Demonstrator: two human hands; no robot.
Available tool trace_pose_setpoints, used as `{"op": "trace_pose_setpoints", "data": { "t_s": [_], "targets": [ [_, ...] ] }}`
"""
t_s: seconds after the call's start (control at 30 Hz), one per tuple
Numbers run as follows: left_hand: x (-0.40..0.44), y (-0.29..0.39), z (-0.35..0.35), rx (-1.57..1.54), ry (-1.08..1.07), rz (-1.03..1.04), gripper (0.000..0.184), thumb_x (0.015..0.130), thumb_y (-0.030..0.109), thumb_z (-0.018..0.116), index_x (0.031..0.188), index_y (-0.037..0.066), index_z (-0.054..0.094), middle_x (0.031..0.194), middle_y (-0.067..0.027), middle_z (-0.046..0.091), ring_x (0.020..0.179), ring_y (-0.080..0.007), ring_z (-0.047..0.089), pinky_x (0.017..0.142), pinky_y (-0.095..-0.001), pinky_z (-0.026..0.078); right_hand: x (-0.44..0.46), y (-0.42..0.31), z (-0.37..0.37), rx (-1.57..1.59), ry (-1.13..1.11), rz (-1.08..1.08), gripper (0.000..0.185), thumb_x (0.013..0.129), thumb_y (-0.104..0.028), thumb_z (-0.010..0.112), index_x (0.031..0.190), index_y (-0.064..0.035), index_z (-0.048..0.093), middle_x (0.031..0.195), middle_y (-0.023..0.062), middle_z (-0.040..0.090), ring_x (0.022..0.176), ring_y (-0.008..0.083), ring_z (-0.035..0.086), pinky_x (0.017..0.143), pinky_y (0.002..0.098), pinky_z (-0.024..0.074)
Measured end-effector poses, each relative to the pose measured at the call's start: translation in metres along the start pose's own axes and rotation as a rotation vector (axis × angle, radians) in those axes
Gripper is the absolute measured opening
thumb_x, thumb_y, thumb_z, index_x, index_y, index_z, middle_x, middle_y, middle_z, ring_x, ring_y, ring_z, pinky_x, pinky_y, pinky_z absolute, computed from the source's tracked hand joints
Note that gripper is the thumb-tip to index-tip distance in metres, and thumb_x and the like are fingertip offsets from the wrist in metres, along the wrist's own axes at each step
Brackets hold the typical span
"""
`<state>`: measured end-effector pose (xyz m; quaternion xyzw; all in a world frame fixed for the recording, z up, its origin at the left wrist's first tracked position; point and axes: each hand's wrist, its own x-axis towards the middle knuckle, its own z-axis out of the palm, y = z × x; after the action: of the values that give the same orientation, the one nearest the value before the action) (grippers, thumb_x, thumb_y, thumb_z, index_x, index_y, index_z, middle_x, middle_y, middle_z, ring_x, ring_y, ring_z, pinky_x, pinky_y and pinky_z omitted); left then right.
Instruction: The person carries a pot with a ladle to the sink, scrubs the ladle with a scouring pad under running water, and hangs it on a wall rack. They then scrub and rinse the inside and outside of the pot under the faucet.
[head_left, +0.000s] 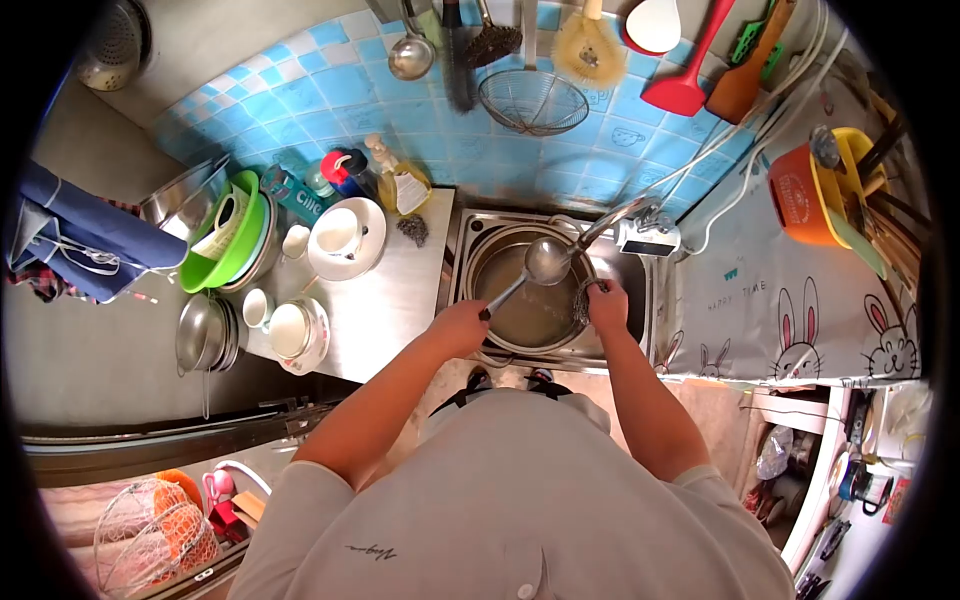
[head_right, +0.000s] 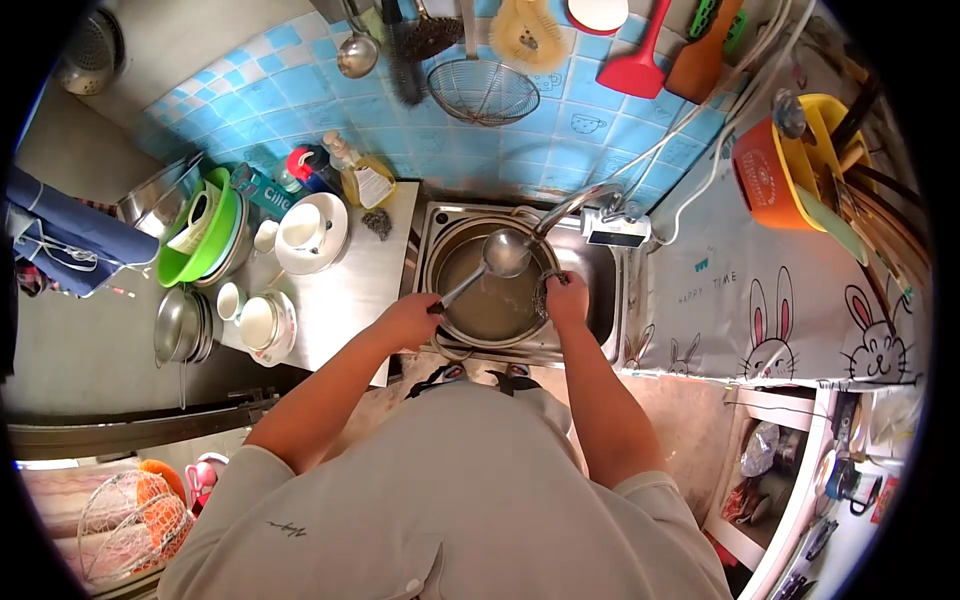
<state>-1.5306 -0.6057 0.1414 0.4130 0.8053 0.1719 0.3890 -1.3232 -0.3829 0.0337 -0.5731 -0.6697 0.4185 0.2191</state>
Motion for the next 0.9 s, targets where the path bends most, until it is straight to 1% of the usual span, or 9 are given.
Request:
{"op": "trace_pose_setpoints", "data": {
  "t_s": [0.13,0.23,0.3,0.47,0.6,0.67,0.73,0.8,0.9],
  "targets": [
    [-0.014,0.011,-0.018,-0.109,-0.134,-0.171,0.038,0.088,0.016,0.057,0.124,0.005,0.064,0.112,-0.0214,0.069,0.105,-0.0397,0.065,0.09,-0.0481,0.052,-0.013,-0.003,-0.008,0.075,0.026,0.025,0.031,0.083,-0.023,0.067,0.1,0.0024,0.073,0.087,0.02,0.073,0.08,0.0308,0.072,0.076,0.04,0.0543],
    [-0.01,-0.023,0.002,0.063,0.1,0.07,0.052,0.084,0.014,0.066,0.135,0.008,0.059,0.116,-0.021,0.068,0.106,-0.0405,0.065,0.092,-0.0461,0.051,-0.019,0.005,-0.008,0.093,0.035,0.067,0.032,0.084,-0.023,0.068,0.102,0.003,0.072,0.088,0.0193,0.074,0.08,0.0285,0.071,0.076,0.0392,0.0539],
    [-0.019,-0.03,-0.001,0.062,0.114,0.078,0.053,0.083,0.014,0.067,0.136,0.009,0.058,0.118,-0.0208,0.068,0.108,-0.0393,0.065,0.092,-0.0455,0.051,-0.027,0.01,-0.008,0.155,0.007,0.119,0.028,0.086,-0.021,0.068,0.102,0.001,0.073,0.083,0.0096,0.071,0.072,0.017,0.064,0.069,0.0341,0.0508],
    [-0.033,-0.039,-0.003,0.029,0.165,0.156,0.057,0.082,0.014,0.068,0.138,0.012,0.057,0.122,-0.0198,0.068,0.111,-0.0369,0.065,0.093,-0.0441,0.051,-0.051,0.01,-0.007,0.044,0.055,0.027,0.025,0.085,-0.019,0.067,0.1,-0.0001,0.072,0.08,0.0048,0.069,0.07,0.0135,0.06,0.065,0.0319,0.0488],
    [-0.045,-0.02,-0.028,-0.074,-0.03,0.165,0.052,0.087,0.01,0.063,0.139,0.007,0.055,0.104,-0.0141,0.07,0.08,-0.026,0.07,0.075,-0.0375,0.059,-0.059,0.023,0.0,0.204,0.042,0.144,0.023,0.087,-0.022,0.065,0.1,-0.0032,0.071,0.076,0.0021,0.064,0.063,0.0123,0.057,0.055,0.0311,0.046],
    [-0.039,-0.022,-0.03,-0.661,-0.233,-0.099,0.039,0.092,0.008,0.058,0.13,0.004,0.06,0.091,-0.0106,0.066,0.073,-0.0203,0.068,0.068,-0.0366,0.061,-0.063,0.019,0.003,0.318,0.047,0.305,0.031,0.087,-0.021,0.066,0.103,0.0045,0.071,0.086,0.0102,0.071,0.076,0.0172,0.063,0.071,0.0335,0.0504],
    [-0.038,-0.02,-0.035,-0.796,-0.302,-0.128,0.034,0.094,0.009,0.055,0.126,0.004,0.061,0.09,-0.0103,0.066,0.075,-0.0212,0.069,0.069,-0.0381,0.061,-0.061,0.027,0.004,0.344,0.04,0.272,0.032,0.086,-0.02,0.066,0.104,0.0049,0.071,0.087,0.011,0.071,0.077,0.0177,0.063,0.072,0.0339,0.0502],
    [-0.039,-0.013,-0.046,-0.929,-0.365,-0.147,0.029,0.096,0.011,0.052,0.122,0.004,0.063,0.089,-0.01,0.065,0.076,-0.022,0.069,0.071,-0.0396,0.062,-0.059,0.031,0.003,0.359,-0.015,0.226,0.02,0.088,-0.021,0.063,0.101,-0.0065,0.068,0.075,0.0014,0.059,0.059,0.0124,0.053,0.043,0.0329,0.0428],
    [-0.042,0.004,-0.071,-1.147,-0.478,-0.215,0.032,0.097,0.013,0.049,0.126,0.007,0.06,0.097,-0.0141,0.067,0.08,-0.0246,0.07,0.08,-0.0436,0.061,-0.047,0.046,0.003,0.347,-0.054,0.244,0.022,0.088,-0.024,0.063,0.101,-0.0074,0.067,0.075,0.002,0.058,0.06,0.014,0.052,0.045,0.034,0.0437]
  ]
}}
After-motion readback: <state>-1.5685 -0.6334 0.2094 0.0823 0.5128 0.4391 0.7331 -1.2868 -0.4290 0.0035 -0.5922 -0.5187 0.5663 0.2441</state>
